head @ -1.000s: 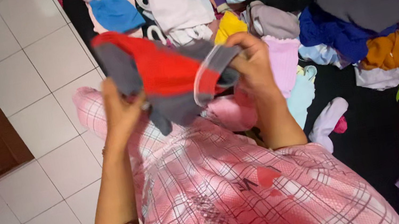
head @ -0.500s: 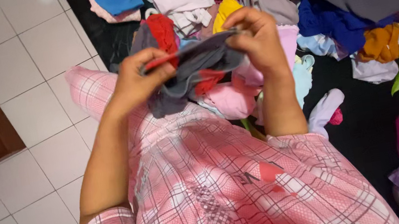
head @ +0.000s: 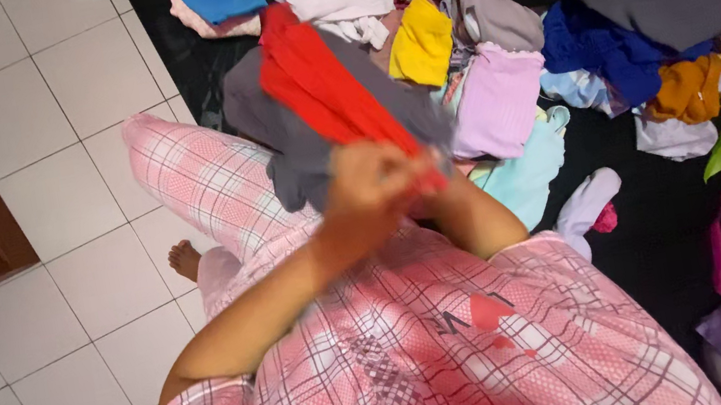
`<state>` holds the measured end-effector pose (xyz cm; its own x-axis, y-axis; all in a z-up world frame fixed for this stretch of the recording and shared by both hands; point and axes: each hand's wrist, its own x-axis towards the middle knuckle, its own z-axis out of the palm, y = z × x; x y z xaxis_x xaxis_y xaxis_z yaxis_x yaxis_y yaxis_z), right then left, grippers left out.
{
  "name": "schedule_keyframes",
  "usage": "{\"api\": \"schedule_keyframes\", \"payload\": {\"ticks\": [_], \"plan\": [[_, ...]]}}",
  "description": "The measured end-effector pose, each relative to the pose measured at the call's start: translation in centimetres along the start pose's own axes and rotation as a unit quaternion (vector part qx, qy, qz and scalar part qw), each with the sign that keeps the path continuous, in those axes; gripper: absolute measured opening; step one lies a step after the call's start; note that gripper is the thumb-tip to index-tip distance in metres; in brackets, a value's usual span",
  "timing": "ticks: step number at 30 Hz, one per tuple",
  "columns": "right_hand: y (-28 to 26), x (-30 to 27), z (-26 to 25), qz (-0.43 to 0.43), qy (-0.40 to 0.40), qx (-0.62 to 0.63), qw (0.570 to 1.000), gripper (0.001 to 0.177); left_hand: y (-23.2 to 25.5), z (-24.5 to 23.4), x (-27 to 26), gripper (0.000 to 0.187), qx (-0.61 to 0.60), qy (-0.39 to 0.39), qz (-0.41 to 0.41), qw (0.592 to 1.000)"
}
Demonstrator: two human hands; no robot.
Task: The person sits on the floor and folds a variety of small garments, including shirts, shorts, and underwear, one by one. They smooth each item and place it into a growing stack of folded clothes.
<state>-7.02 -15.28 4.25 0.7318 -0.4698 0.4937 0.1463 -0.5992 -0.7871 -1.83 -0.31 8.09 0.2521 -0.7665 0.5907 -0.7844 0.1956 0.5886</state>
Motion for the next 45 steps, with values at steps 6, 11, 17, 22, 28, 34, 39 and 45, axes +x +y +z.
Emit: {"api": "schedule_keyframes", "payload": {"ticks": [6, 11, 17, 22, 28, 34, 39, 45], "plan": [[0.6, -0.2, -0.1, 0.037, -0.060, 0.056, 0.996, 0.022, -3.1, 4.0, -4.9, 0.031, -0.323, -0.270, -0.236, 0.876], [-0.4, 0.2, 2.8, 0.031, -0.092, 0.044, 0.994, 0.026, -7.4, -0.2, -2.3, 0.038, -0.223, -0.052, -0.386, 0.894], [-0.6, 1.0, 2.6, 0.038, -0.169, 0.093, 0.981, 0.032, -11.2, -5.9, 1.2, 0.031, -0.159, 0.102, -0.355, 0.915], [0.9, 2.6, 0.3, 0.021, -0.204, 0.062, 0.977, 0.038, -11.1, -4.9, 0.7, 0.025, -0.035, 0.161, -0.244, 0.956], [0.9, 2.5, 1.7, -0.011, -0.099, -0.138, 0.985, 0.040, -8.7, -0.2, -1.9, 0.029, -0.458, 0.018, -0.555, 0.694], [1.0, 1.2, 1.8, 0.098, -0.049, 0.080, 0.991, 0.038, -11.9, 1.5, -3.5, 0.040, -0.621, 0.154, -0.501, 0.583], [4.3, -2.1, -2.4, 0.303, -0.085, 0.393, 0.864, 0.039, -15.4, -4.9, -3.1, 0.036, -0.715, 0.254, -0.460, 0.461], [8.3, -5.8, -6.7, 0.438, -0.080, 0.493, 0.748, 0.041, -14.6, -11.3, -1.6, 0.041, -0.780, 0.225, -0.251, 0.528]]}}
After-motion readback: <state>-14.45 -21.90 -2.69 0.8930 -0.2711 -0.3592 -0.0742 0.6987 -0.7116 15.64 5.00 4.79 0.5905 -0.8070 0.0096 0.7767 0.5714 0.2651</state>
